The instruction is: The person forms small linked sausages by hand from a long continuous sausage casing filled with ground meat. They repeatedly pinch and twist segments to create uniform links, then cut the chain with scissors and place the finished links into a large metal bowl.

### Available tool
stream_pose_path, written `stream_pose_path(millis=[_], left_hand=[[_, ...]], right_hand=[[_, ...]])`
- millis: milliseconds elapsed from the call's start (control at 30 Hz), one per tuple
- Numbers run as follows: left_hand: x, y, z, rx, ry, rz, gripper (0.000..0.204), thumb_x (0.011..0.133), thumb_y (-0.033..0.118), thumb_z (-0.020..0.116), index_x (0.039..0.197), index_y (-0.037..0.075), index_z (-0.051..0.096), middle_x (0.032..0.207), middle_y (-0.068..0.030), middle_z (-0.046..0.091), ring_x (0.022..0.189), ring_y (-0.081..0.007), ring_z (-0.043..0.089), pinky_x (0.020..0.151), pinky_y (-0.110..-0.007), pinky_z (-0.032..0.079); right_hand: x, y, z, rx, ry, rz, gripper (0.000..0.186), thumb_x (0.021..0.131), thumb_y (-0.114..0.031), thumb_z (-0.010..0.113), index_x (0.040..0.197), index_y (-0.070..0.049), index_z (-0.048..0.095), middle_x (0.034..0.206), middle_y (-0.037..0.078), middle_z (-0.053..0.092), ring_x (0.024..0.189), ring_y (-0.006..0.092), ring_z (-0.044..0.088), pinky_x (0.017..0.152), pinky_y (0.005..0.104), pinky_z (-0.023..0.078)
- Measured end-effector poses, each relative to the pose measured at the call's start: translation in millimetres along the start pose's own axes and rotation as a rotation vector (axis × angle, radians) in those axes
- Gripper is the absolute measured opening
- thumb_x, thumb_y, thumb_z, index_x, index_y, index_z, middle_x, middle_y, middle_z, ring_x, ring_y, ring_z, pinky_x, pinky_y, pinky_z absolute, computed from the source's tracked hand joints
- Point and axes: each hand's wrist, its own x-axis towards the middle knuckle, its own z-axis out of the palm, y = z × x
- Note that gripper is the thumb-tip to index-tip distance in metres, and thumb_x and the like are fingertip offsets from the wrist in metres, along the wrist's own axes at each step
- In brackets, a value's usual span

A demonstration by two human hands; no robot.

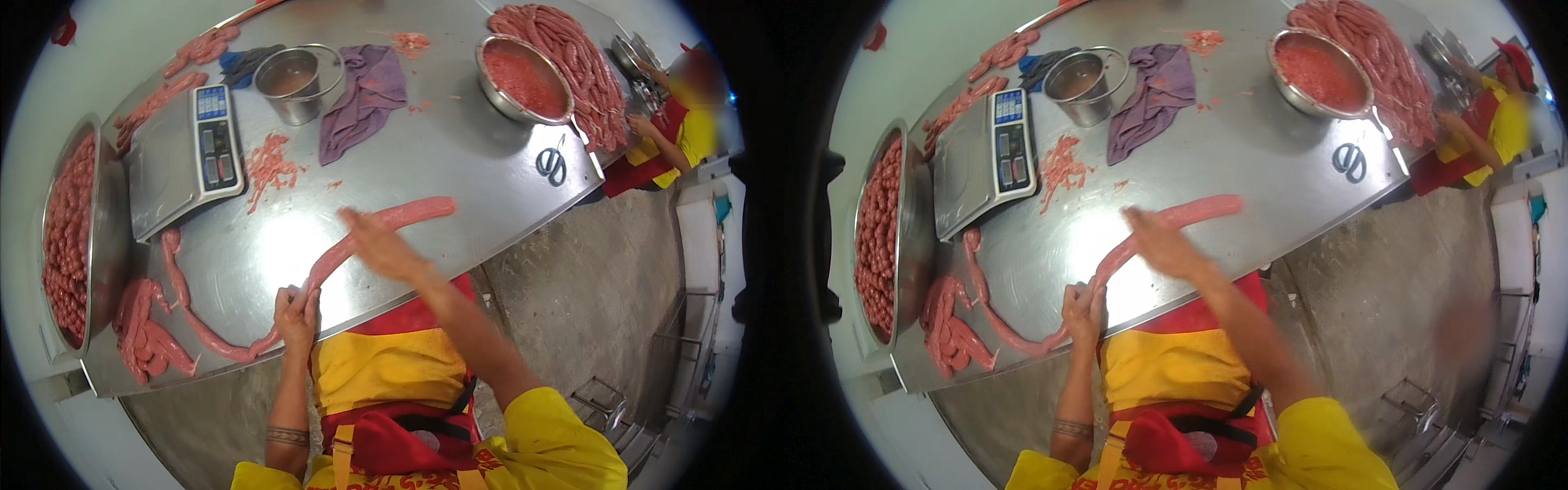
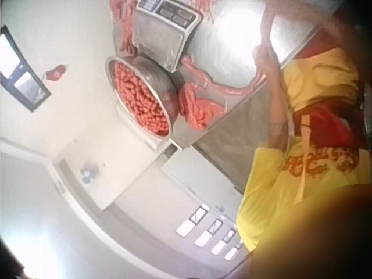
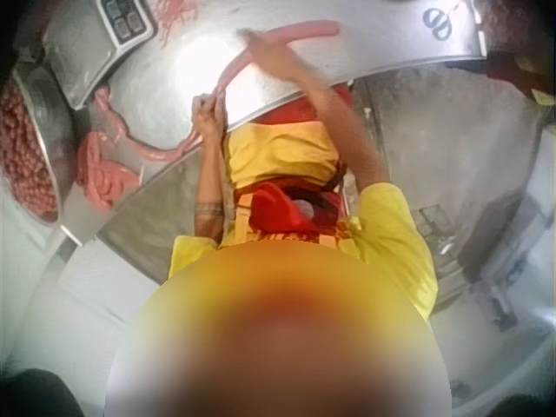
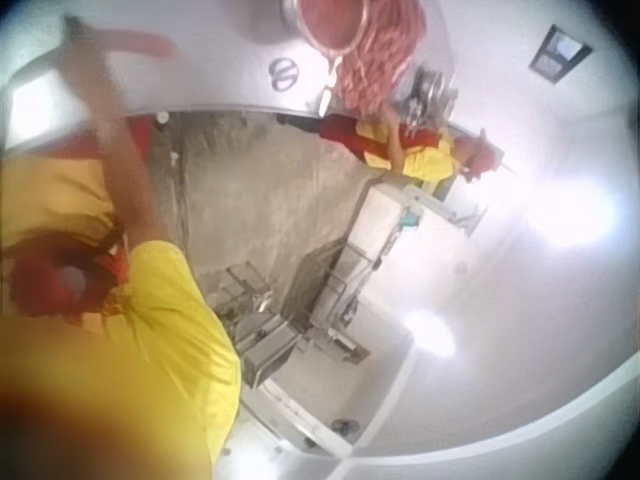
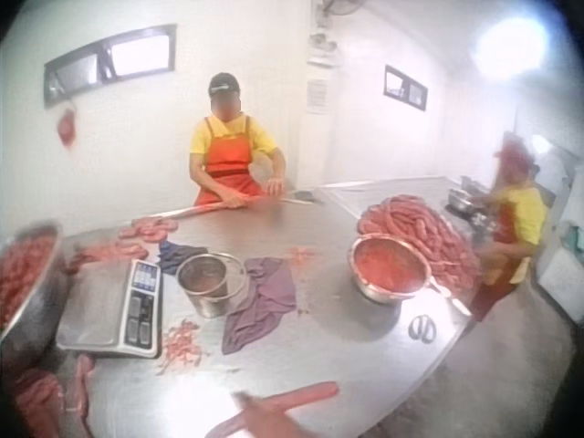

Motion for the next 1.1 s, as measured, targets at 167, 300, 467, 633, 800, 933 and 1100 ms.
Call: stream_pose_path(millis=[167,300,467,633,800,933,1100], left_hand=[[38,55,-13,0.043,-0.159,-0.131,0.035,0.083,0.022,0.084,0.113,0.004,0.076,0.089,-0.0097,0.057,0.083,-0.028,0.056,0.076,-0.042,0.047],[99,131,73,-0.08,-0.206,0.17,0.049,0.082,0.032,0.083,0.119,0.003,0.07,0.125,-0.02,0.06,0.119,-0.0397,0.053,0.102,-0.051,0.041],[155,174,177,-0.163,-0.412,0.614,0.047,0.083,0.023,0.081,0.122,0.005,0.062,0.134,-0.0198,0.063,0.124,-0.0333,0.06,0.104,-0.046,0.046],[149,172,154,-0.562,-0.686,0.203,0.026,0.089,0.015,0.078,0.111,0.005,0.07,0.091,-0.0117,0.075,0.079,-0.0266,0.072,0.071,-0.033,0.053],[170,187,151,-0.385,-0.701,0.294,0.027,0.088,0.02,0.08,0.112,0.007,0.078,0.086,-0.0071,0.071,0.075,-0.0203,0.064,0.072,-0.03,0.052],[190,181,180,-0.21,-0.529,0.52,0.028,0.089,0.027,0.076,0.11,0.009,0.078,0.103,-0.0083,0.074,0.104,-0.0264,0.063,0.091,-0.037,0.052],[170,171,198,0.055,-0.309,0.94,0.044,0.094,0.023,0.071,0.135,0.008,0.063,0.132,-0.009,0.067,0.134,-0.0314,0.054,0.113,-0.041,0.043]], right_hand=[[-57,89,-116,-0.204,0.201,0.124,0.056,0.104,-0.015,0.051,0.154,0.006,0.036,0.154,0.029,0.044,0.145,0.0439,0.041,0.122,0.0515,0.03],[-115,133,-167,-0.095,0.393,0.268,0.062,0.104,-0.021,0.056,0.154,0.009,0.034,0.156,0.033,0.039,0.148,0.0452,0.037,0.123,0.0528,0.027],[-121,104,-135,-0.484,0.432,0.088,0.081,0.106,-0.029,0.055,0.162,0.005,0.01,0.166,0.032,0.018,0.155,0.0501,0.015,0.126,0.0542,0.019],[-101,9,-111,1.431,0.946,-0.002,0.093,0.102,-0.028,0.064,0.166,-0.009,0.0,0.168,0.024,0.025,0.157,0.0391,0.02,0.125,0.0533,0.022],[-259,34,-216,0.356,0.743,0.577,0.057,0.102,-0.018,0.064,0.154,-0.013,0.043,0.153,0.014,0.052,0.142,0.0299,0.048,0.122,0.05,0.03],[-459,17,-276,0.384,-0.056,0.984,0.016,0.1,-0.007,0.064,0.109,-0.005,0.077,0.103,0.011,0.077,0.104,0.0247,0.07,0.098,0.0381,0.054],[-512,16,-280,1.328,0.998,0.317,0.052,0.094,0.012,0.053,0.14,-0.01,0.059,0.14,0.018,0.061,0.108,0.0261,0.064,0.076,0.0334,0.06]])
